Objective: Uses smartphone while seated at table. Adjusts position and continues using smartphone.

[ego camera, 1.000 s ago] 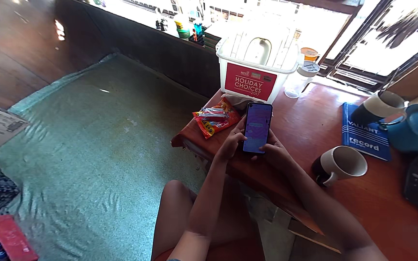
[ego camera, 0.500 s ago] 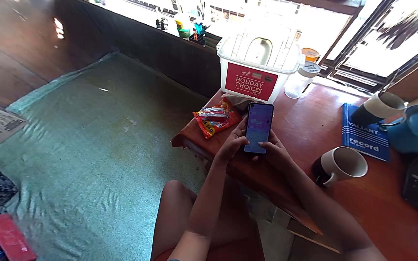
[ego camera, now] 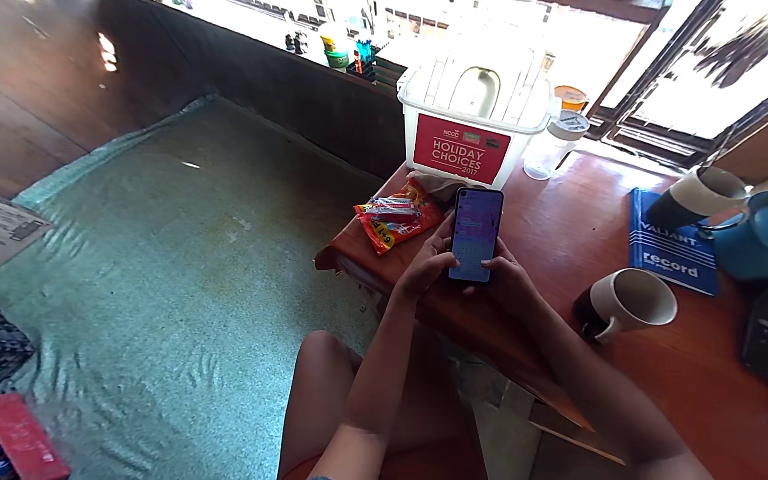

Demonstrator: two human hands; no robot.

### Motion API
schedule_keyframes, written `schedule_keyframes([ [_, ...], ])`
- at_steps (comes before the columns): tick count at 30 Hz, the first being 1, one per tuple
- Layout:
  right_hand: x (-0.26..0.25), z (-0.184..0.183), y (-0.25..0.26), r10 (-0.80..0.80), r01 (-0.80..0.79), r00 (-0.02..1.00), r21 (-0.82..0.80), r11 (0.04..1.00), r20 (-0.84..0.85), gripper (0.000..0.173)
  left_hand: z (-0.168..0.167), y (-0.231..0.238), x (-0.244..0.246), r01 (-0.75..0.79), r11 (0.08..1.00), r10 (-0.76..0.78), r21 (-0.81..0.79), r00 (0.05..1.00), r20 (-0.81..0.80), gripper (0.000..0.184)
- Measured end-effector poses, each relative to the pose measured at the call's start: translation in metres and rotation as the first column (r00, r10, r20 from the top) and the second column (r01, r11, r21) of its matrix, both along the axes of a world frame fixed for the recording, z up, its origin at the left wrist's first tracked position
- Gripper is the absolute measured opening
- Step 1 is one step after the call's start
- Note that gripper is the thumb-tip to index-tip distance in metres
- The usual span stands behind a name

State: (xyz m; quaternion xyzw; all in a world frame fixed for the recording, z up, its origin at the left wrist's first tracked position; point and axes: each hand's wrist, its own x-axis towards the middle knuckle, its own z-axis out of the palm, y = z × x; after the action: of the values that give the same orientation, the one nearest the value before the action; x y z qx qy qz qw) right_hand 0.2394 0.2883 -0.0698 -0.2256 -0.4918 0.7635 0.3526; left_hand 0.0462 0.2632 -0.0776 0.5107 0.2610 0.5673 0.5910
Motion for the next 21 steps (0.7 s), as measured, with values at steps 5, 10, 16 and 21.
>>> schedule_keyframes([
  [5, 0.0016, -0.0003, -0.0006, 0.019, -0.02, 0.999, -0.017, 1.0, -0.029, 0.059, 0.0026, -0.009, 0.0005, -0.029, 0.998, 0.028, -0.048, 1.0, -0.014, 0.091],
  [10, 0.0011, 0.0006, -0.0001, 0.017, -0.017, 1.0, -0.014, 1.0, -0.013, 0.057, 0.0005, 0.0001, 0.0002, -0.02, 1.0, 0.02, -0.011, 1.0, -0.01, 0.093],
  [16, 0.0013, -0.0017, 0.0005, 0.019, -0.019, 1.0, 0.011, 1.0, -0.024, 0.055, 0.0003, -0.0003, 0.0004, -0.001, 1.0, 0.001, -0.023, 1.0, 0.002, 0.089],
  [21, 0.0006, 0.0008, -0.0012, 0.003, -0.003, 1.0, 0.039, 0.999, 0.006, 0.055, -0.0003, 0.0003, 0.0001, 0.008, 1.0, -0.008, -0.018, 1.0, -0.008, 0.09],
])
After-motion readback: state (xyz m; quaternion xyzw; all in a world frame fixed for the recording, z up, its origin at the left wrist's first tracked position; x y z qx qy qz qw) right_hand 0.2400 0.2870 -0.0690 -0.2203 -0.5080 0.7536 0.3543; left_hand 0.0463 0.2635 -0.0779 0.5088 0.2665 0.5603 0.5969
